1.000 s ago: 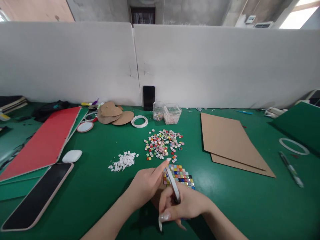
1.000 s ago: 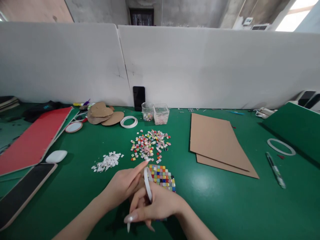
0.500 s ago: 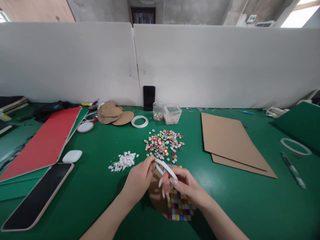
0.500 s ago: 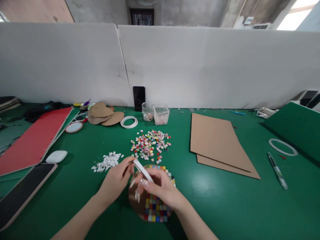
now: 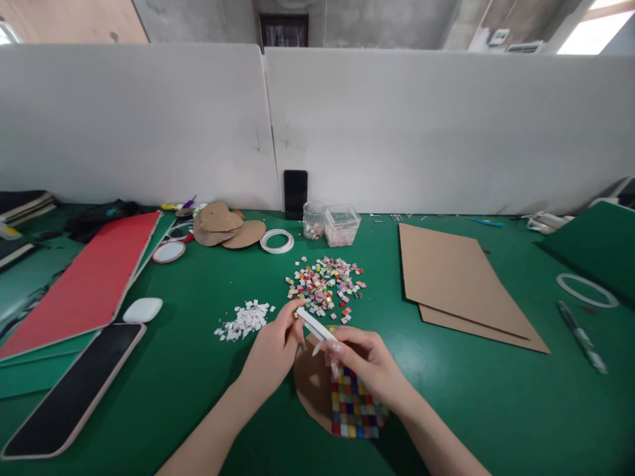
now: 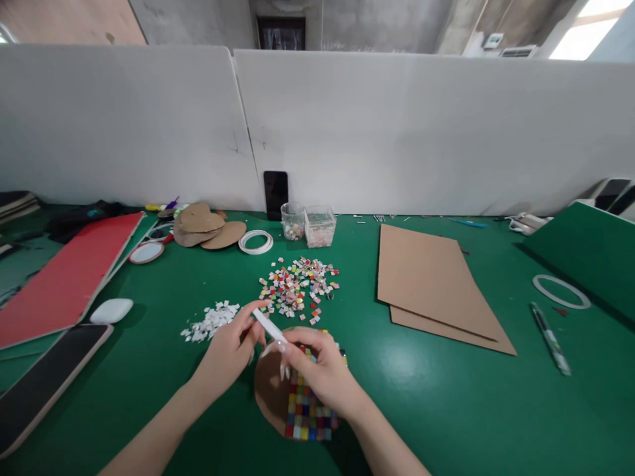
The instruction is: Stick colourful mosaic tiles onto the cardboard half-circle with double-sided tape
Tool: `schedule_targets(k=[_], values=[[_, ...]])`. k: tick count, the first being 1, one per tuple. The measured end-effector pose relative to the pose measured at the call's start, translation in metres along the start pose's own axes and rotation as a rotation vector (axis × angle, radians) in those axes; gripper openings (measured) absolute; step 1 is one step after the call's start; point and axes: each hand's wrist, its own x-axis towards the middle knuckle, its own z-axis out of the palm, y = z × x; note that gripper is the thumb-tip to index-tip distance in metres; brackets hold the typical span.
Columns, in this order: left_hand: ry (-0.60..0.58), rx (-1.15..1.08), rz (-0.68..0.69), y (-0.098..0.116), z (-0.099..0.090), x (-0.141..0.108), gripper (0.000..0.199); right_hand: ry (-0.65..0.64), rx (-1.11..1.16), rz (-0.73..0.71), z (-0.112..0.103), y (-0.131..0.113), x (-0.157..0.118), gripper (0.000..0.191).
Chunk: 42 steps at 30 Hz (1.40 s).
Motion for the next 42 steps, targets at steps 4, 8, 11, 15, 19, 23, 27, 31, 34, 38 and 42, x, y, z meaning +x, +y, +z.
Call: schedule_targets(k=[4, 8, 11, 15, 19, 23, 27, 31, 34, 38, 42], values=[[-0.087, -0.178, 0.0, 0.003, -0.005, -0.001, 0.044, 0.096, -0.059, -0.031, -0.004, 0.001, 0.002, 0.026], [-0.118, -0.262, 0.011, 0.005, -0.005, -0.005, 0.044, 0.13, -0.078, -0.036, -0.006, 0.003, 0.002, 0.026], [-0.114, -0.308, 0.015, 0.007, -0.005, -0.005, 0.043, 0.163, -0.072, -0.023, -0.006, 0.004, 0.003, 0.025], [0.035, -0.391, -0.047, 0.008, -0.01, 0.0, 0.04, 0.128, -0.026, -0.001, -0.006, 0.002, 0.002, 0.025], [0.085, -0.587, -0.187, 0.01, -0.017, 0.006, 0.021, 0.07, -0.027, -0.002, -0.007, -0.002, 0.0, 0.026], [0.019, -0.729, -0.268, 0.011, -0.017, 0.007, 0.024, -0.001, -0.021, -0.008, -0.007, -0.003, 0.0, 0.028], [-0.049, -0.877, -0.302, 0.012, -0.016, 0.006, 0.025, -0.043, 0.015, -0.015, -0.005, -0.001, 0.0, 0.027], [-0.088, -0.934, -0.318, 0.014, -0.018, 0.004, 0.024, -0.043, 0.026, -0.012, -0.004, 0.0, 0.001, 0.027], [-0.079, -0.876, -0.331, 0.015, -0.019, 0.004, 0.025, -0.031, 0.002, -0.022, -0.005, -0.002, 0.0, 0.028], [-0.077, -0.792, -0.326, 0.014, -0.018, 0.005, 0.027, -0.021, -0.023, -0.017, -0.004, -0.005, 0.0, 0.029], [-0.102, -0.795, -0.322, 0.011, -0.016, 0.005, 0.026, -0.024, -0.052, -0.006, -0.004, -0.005, 0.0, 0.033]])
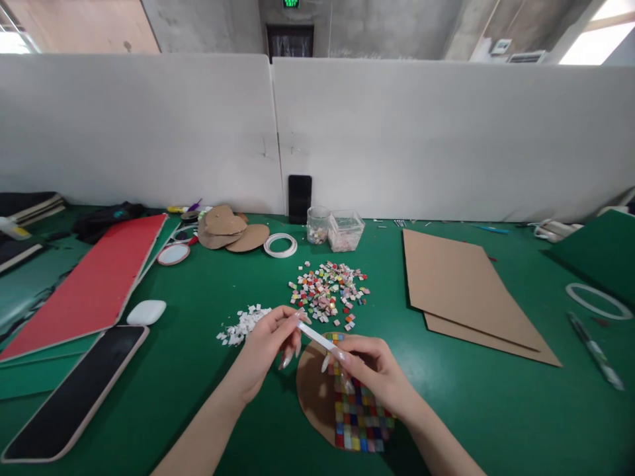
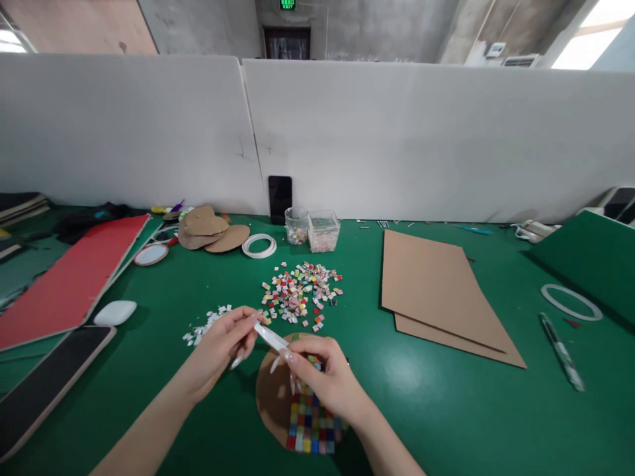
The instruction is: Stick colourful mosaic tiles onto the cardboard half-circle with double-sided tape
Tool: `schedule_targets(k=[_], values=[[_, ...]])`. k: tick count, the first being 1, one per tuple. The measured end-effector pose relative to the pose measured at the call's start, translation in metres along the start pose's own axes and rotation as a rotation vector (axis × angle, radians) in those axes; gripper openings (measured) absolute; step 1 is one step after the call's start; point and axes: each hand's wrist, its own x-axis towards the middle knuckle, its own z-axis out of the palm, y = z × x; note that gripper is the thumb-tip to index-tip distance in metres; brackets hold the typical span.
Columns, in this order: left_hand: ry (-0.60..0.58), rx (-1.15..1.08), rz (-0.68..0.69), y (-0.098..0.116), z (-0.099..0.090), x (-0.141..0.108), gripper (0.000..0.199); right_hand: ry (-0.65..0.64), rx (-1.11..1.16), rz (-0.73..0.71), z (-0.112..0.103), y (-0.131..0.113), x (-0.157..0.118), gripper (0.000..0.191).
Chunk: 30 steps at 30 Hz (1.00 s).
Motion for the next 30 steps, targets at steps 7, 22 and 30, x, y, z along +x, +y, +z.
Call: schedule_targets(k=[7, 22, 30], values=[[-0.051, -0.002, -0.014, 0.0029, 0.0006, -0.0036, 0.03, 0.013, -0.057, -0.031, 0.0004, -0.0008, 0.0015, 0.033], [-0.059, 0.023, -0.031, 0.003, 0.0014, -0.0041, 0.025, 0.0, -0.105, -0.011, 0.0012, -0.0006, 0.0019, 0.036], [-0.049, -0.003, -0.01, 0.0051, 0.0036, -0.0045, 0.031, 0.018, -0.149, 0.002, 0.0008, 0.0027, 0.0012, 0.036]])
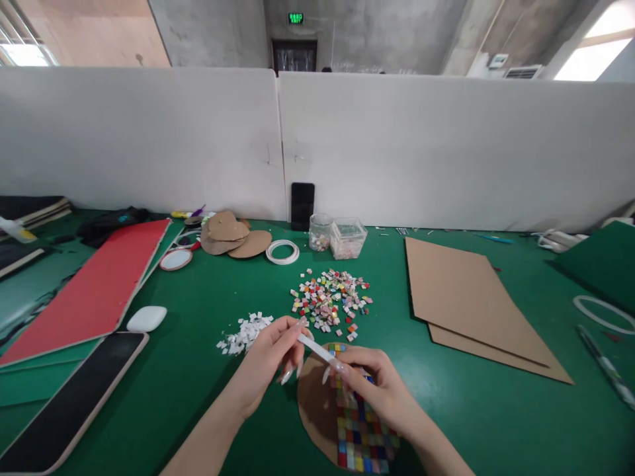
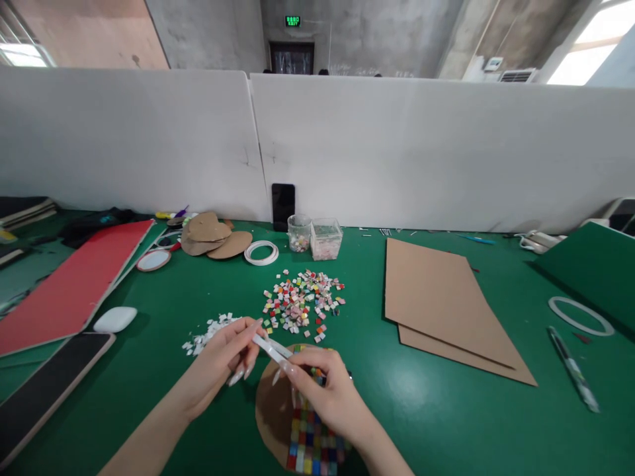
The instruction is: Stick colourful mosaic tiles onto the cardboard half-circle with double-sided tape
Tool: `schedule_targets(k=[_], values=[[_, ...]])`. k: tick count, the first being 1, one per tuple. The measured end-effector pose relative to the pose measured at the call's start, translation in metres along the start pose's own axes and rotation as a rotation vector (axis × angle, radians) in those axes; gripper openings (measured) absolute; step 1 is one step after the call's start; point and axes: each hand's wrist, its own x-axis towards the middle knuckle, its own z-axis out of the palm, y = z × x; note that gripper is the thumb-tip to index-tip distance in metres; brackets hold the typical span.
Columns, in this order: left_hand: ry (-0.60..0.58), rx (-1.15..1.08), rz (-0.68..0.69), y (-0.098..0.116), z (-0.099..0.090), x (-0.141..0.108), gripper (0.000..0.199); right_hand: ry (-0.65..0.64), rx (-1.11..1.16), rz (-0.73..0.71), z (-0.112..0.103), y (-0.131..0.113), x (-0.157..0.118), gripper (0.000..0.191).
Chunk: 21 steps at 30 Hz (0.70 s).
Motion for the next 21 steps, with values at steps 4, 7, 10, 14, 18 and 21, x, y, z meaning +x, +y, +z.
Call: schedule_targets(k=[4, 7, 10, 14, 18, 21], values=[[0.0, 0.056, -0.022, 0.0, 0.0, 0.0, 0.029, -0.003, -0.006, -0.005, 0.001, 0.0, 0.001, 0.035], [-0.004, 0.063, -0.025, 0.0, 0.0, -0.001, 0.024, -0.016, -0.001, -0.002, 0.001, 0.001, 0.0, 0.034], [-0.01, 0.056, -0.009, -0.001, 0.0, -0.001, 0.023, -0.017, 0.023, -0.006, 0.002, 0.002, -0.001, 0.033], [0.073, 0.012, 0.029, -0.002, 0.002, -0.002, 0.036, -0.051, 0.033, -0.002, 0.006, 0.006, -0.003, 0.033], [0.16, -0.028, 0.03, -0.003, 0.005, -0.001, 0.039, -0.024, -0.045, -0.044, 0.011, 0.009, -0.005, 0.033], [0.194, -0.034, 0.055, -0.006, 0.011, -0.002, 0.04, -0.046, -0.055, -0.081, 0.011, 0.006, -0.003, 0.033]])
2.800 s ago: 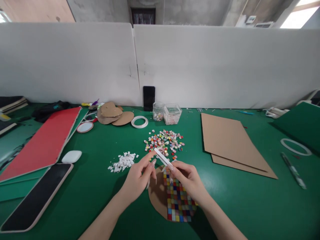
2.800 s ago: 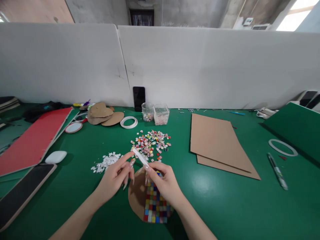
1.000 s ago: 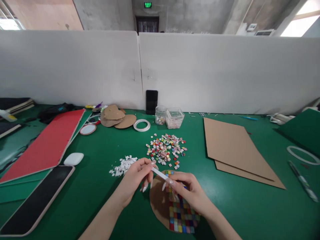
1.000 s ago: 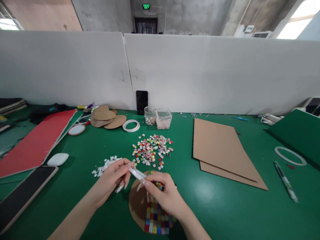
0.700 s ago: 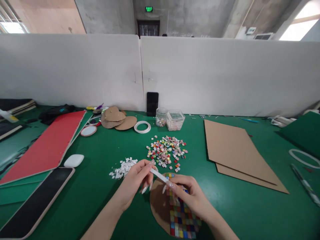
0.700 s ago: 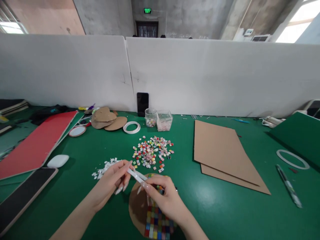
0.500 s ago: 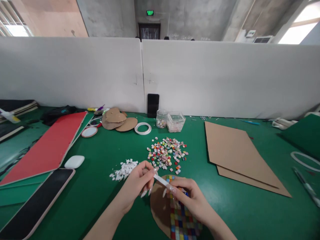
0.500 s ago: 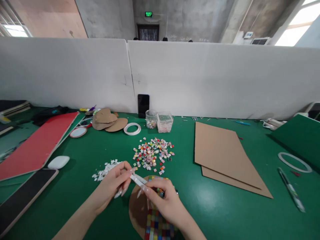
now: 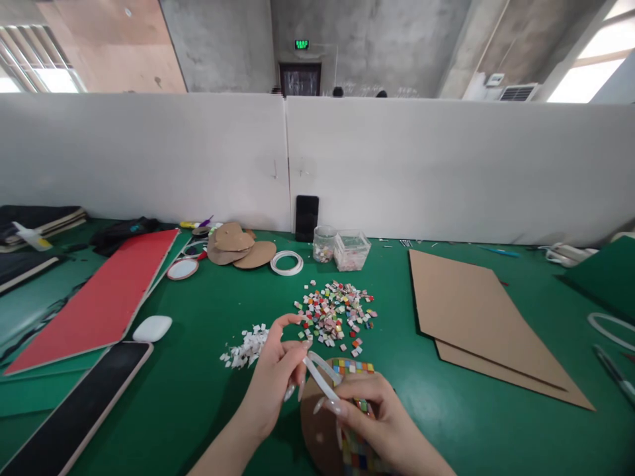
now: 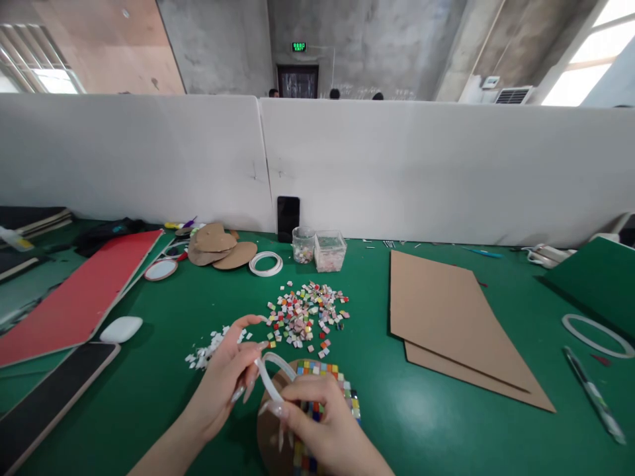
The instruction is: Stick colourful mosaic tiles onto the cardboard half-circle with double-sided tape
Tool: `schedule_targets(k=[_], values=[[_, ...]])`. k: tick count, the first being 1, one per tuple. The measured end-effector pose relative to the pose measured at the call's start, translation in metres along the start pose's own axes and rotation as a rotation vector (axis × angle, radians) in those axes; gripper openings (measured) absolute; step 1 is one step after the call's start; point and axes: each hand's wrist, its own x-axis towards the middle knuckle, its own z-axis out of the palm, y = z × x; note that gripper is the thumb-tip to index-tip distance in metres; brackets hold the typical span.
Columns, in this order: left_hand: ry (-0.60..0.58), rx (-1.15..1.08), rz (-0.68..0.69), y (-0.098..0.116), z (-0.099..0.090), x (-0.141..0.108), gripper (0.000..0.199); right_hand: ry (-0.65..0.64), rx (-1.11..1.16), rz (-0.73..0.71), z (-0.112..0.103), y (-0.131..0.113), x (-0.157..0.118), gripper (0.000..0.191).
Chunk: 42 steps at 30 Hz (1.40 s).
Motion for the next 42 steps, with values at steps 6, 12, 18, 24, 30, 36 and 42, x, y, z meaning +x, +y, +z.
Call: schedule_targets(k=[6, 12, 18, 24, 30, 36, 42], values=[[0.08, -0.028, 0.081, -0.001, -0.002, 0.006, 0.035, -0.034, 0.077, -0.079, -0.004, -0.009, -0.004, 0.024], [0.373, -0.15, 0.306, 0.029, -0.042, 0.021, 0.019, 0.152, 0.333, -0.033, -0.01, 0.002, -0.019, 0.009], [-0.073, 0.035, 0.138, 0.032, 0.003, -0.004, 0.027, 0.371, 1.0, 0.109, -0.021, 0.004, 0.002, 0.035], [-0.37, 0.199, 0.157, 0.02, 0.042, -0.017, 0.033, 0.168, 1.007, 0.197, -0.008, 0.015, 0.001, 0.052], [-0.472, 0.288, 0.247, 0.01, 0.046, -0.013, 0.034, 0.174, 0.867, 0.375, 0.005, 0.022, -0.002, 0.043], [-0.426, 0.404, 0.338, -0.004, 0.037, -0.01, 0.032, 0.161, 0.777, 0.408, 0.005, 0.014, -0.002, 0.045], [-0.423, 0.544, 0.422, -0.007, 0.031, -0.012, 0.032, 0.1, 0.804, 0.416, 0.005, 0.016, -0.004, 0.041]])
